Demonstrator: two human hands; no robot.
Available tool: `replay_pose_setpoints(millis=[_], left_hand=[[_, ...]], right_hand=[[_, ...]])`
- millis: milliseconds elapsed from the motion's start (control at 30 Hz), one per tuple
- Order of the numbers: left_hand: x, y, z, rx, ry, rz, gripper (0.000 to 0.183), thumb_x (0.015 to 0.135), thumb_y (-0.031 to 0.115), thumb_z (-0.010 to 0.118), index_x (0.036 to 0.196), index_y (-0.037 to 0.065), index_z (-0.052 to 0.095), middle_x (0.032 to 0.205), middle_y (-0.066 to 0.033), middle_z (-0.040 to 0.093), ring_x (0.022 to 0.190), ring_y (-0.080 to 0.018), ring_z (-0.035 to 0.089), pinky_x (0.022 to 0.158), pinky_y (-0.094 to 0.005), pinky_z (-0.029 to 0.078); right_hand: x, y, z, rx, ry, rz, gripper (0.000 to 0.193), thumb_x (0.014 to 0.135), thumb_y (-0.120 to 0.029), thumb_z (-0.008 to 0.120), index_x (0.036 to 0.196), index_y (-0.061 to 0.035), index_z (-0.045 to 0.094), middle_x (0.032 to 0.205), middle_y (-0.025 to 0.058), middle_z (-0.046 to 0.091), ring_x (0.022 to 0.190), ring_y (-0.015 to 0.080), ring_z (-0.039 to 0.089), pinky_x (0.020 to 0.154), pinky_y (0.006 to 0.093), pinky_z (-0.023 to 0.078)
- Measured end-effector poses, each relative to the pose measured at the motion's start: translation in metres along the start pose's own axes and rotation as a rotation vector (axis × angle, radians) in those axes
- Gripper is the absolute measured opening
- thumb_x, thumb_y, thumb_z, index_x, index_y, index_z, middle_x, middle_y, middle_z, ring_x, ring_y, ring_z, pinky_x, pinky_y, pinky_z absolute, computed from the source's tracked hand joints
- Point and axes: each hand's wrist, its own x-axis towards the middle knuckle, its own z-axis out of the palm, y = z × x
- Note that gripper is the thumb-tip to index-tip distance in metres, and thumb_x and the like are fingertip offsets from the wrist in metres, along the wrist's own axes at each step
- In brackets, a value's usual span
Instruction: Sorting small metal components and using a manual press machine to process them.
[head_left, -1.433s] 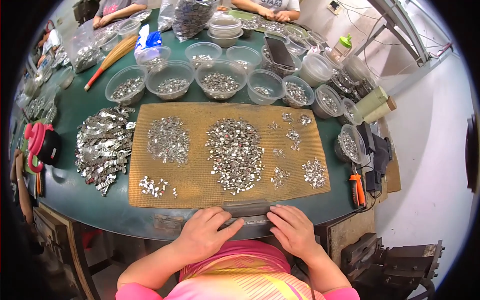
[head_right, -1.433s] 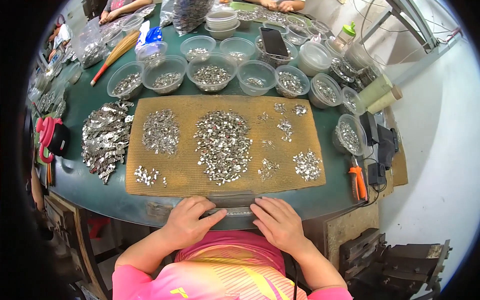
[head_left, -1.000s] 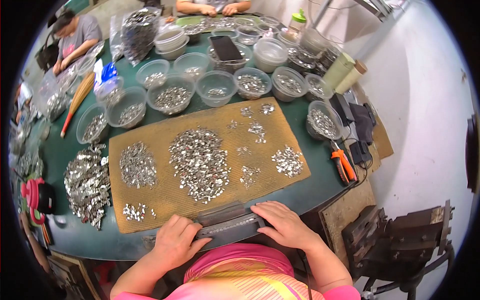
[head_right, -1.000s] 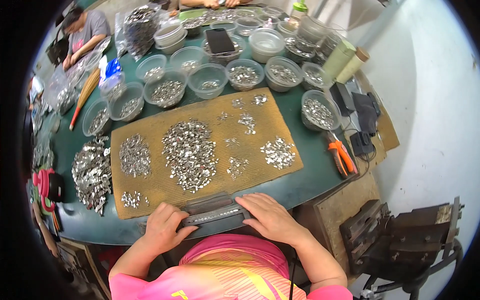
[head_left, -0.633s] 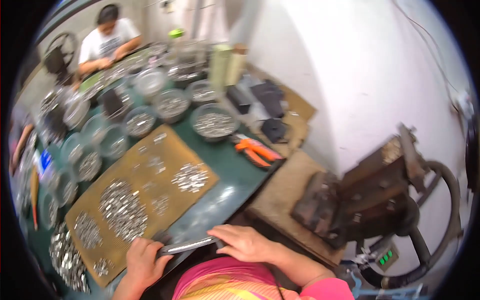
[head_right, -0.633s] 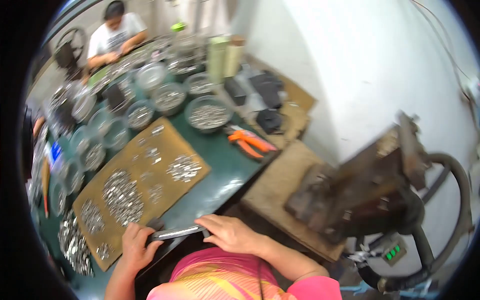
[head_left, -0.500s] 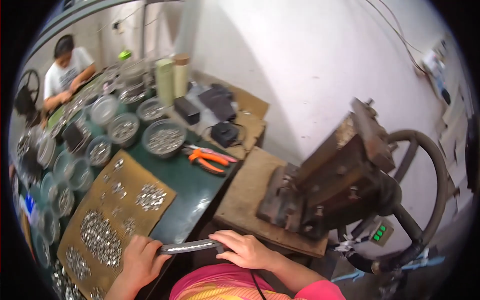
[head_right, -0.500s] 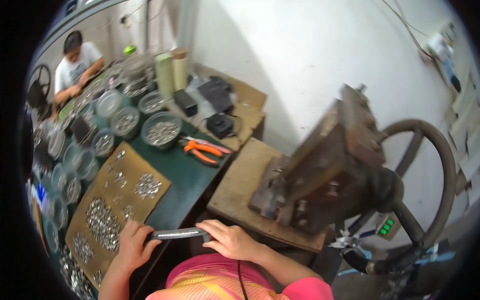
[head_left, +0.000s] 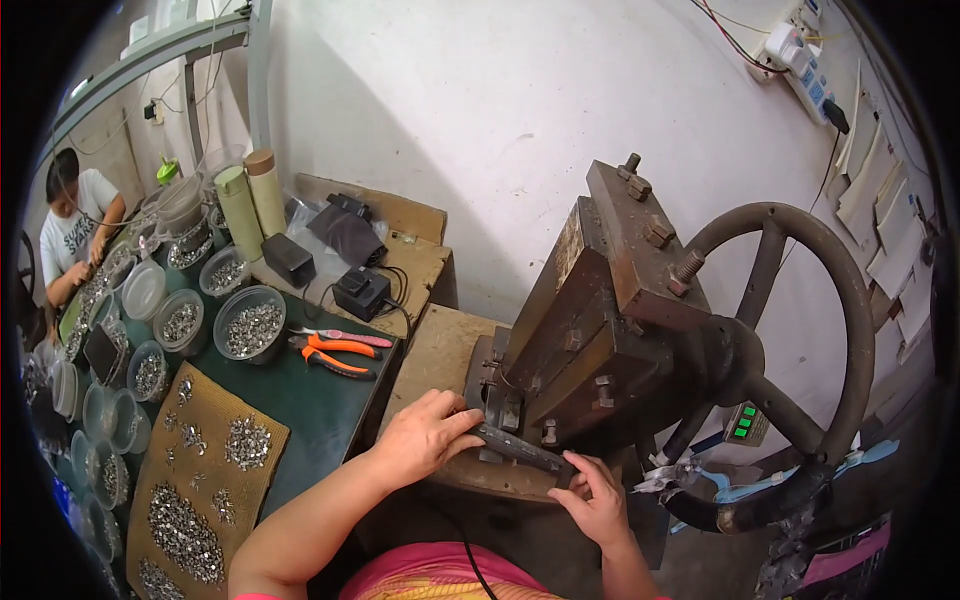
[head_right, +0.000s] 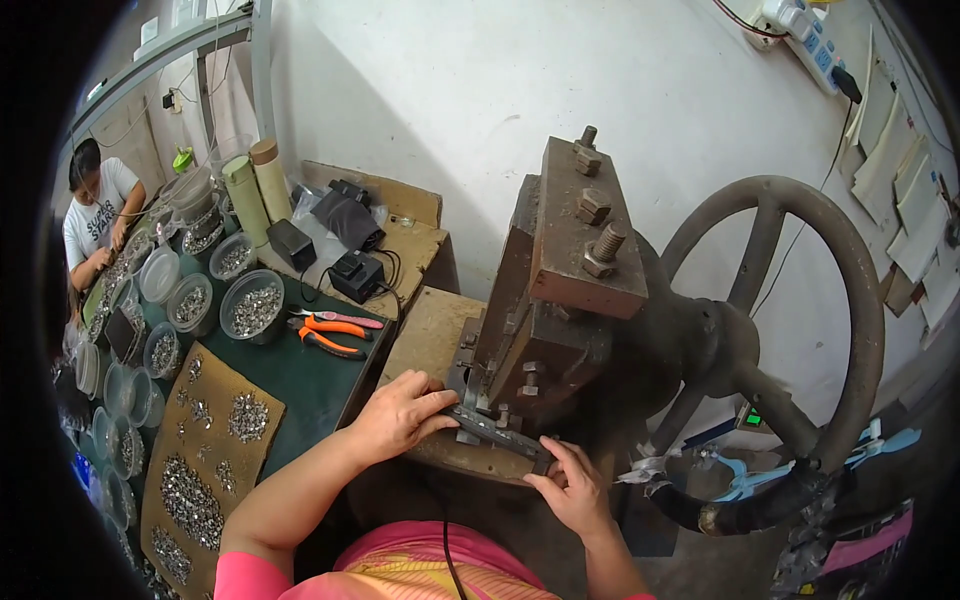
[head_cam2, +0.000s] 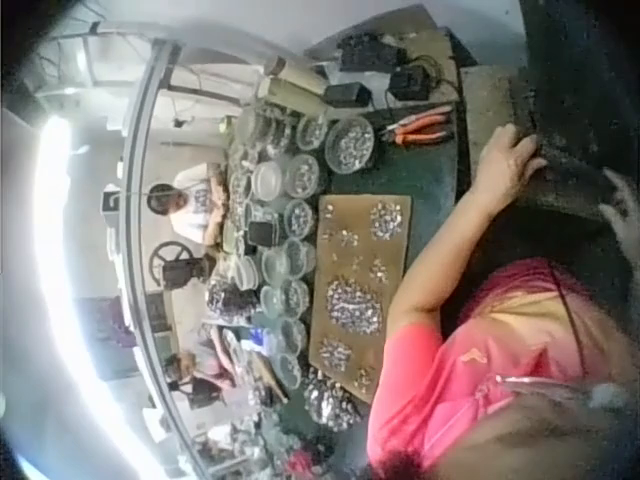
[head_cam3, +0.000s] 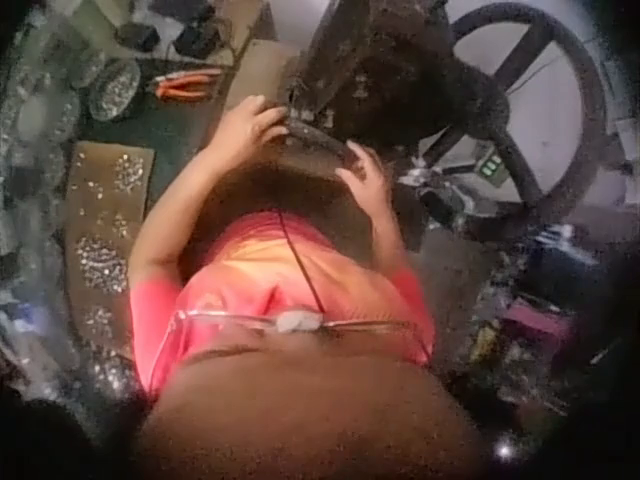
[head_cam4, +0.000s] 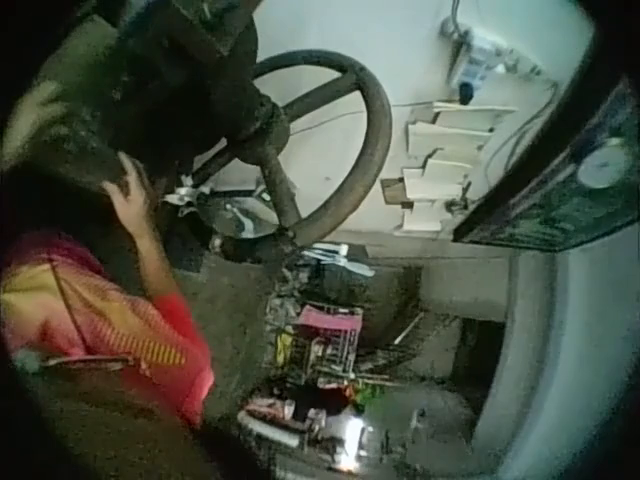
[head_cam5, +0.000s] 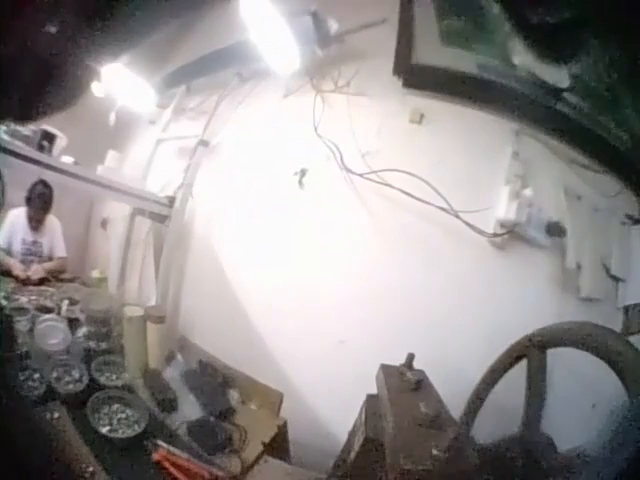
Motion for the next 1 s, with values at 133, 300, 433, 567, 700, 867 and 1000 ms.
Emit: replay_pose_setpoints(millis=[133, 300, 433, 567, 700, 867, 1000], left_hand=[[-0.01, 0.005, -0.008, 0.059, 0.097, -0.047, 0.031, 0.09, 0.026, 0.076, 0.114, 0.008, 0.069, 0.102, -0.0092, 0.062, 0.094, -0.0301, 0.062, 0.081, -0.0394, 0.054], [-0.038, 0.034, -0.015, -0.178, 0.017, -0.014, 0.022, 0.09, 0.025, 0.078, 0.1, 0.007, 0.071, 0.082, -0.0092, 0.065, 0.082, -0.0305, 0.064, 0.074, -0.039, 0.054], [-0.06, 0.053, -0.012, -0.338, -0.08, -0.154, 0.027, 0.088, 0.026, 0.08, 0.1, 0.006, 0.067, 0.081, -0.0098, 0.066, 0.08, -0.0323, 0.066, 0.071, -0.0403, 0.055], [-0.071, 0.048, -0.006, -0.299, 0.02, -0.131, 0.03, 0.086, 0.023, 0.082, 0.1, 0.004, 0.062, 0.084, -0.0114, 0.065, 0.082, -0.0337, 0.066, 0.071, -0.0415, 0.055], [-0.074, 0.043, -0.001, -0.272, 0.015, -0.068, 0.029, 0.087, 0.022, 0.08, 0.099, 0.004, 0.061, 0.087, -0.0125, 0.063, 0.084, -0.0341, 0.064, 0.073, -0.0422, 0.054], [-0.075, 0.041, -0.013, -0.2, -0.02, -0.036, 0.024, 0.09, 0.019, 0.074, 0.102, 0.005, 0.058, 0.098, -0.0123, 0.057, 0.094, -0.0335, 0.06, 0.081, -0.0424, 0.053], [-0.079, 0.034, -0.005, -0.217, 0.018, 0.009, 0.025, 0.089, 0.018, 0.074, 0.103, 0.005, 0.058, 0.105, -0.0147, 0.057, 0.098, -0.0351, 0.06, 0.084, -0.0438, 0.052]], right_hand=[[0.008, -0.011, 0.002, -0.187, -0.087, -0.136, 0.086, 0.069, -0.016, 0.096, 0.143, -0.0042, 0.054, 0.104, 0.0099, 0.071, 0.066, 0.014, 0.067, 0.059, 0.0281, 0.056], [0.022, -0.034, 0.039, -0.276, -0.154, -0.339, 0.106, 0.068, -0.039, 0.096, 0.15, 0.0022, 0.043, 0.087, 0.0097, 0.072, 0.064, 0.0209, 0.07, 0.058, 0.0336, 0.057], [0.02, -0.05, 0.068, -0.339, -0.15, -0.335, 0.115, 0.074, -0.047, 0.09, 0.155, 0.0091, 0.032, 0.072, 0.0106, 0.067, 0.063, 0.0266, 0.071, 0.057, 0.0352, 0.056], [-0.005, -0.014, 0.071, 0.115, -0.243, -0.022, 0.103, 0.086, -0.03, 0.084, 0.159, 0.0065, 0.021, 0.089, 0.0103, 0.07, 0.072, 0.0198, 0.07, 0.065, 0.0312, 0.057], [-0.062, 0.036, 0.032, 0.596, 0.148, 0.426, 0.072, 0.101, -0.008, 0.061, 0.162, -0.0075, 0.023, 0.119, 0.0149, 0.065, 0.09, 0.0193, 0.069, 0.076, 0.0308, 0.059], [-0.086, 0.062, -0.022, 0.334, 0.824, 0.058, 0.065, 0.102, -0.008, 0.058, 0.159, -0.003, 0.028, 0.139, 0.0123, 0.057, 0.121, 0.0249, 0.06, 0.108, 0.0411, 0.047], [-0.048, 0.009, -0.034, 0.43, 0.947, -0.105, 0.062, 0.1, -0.003, 0.056, 0.155, 0.0058, 0.03, 0.093, 0.0078, 0.062, 0.093, 0.0192, 0.061, 0.096, 0.0403, 0.051]])
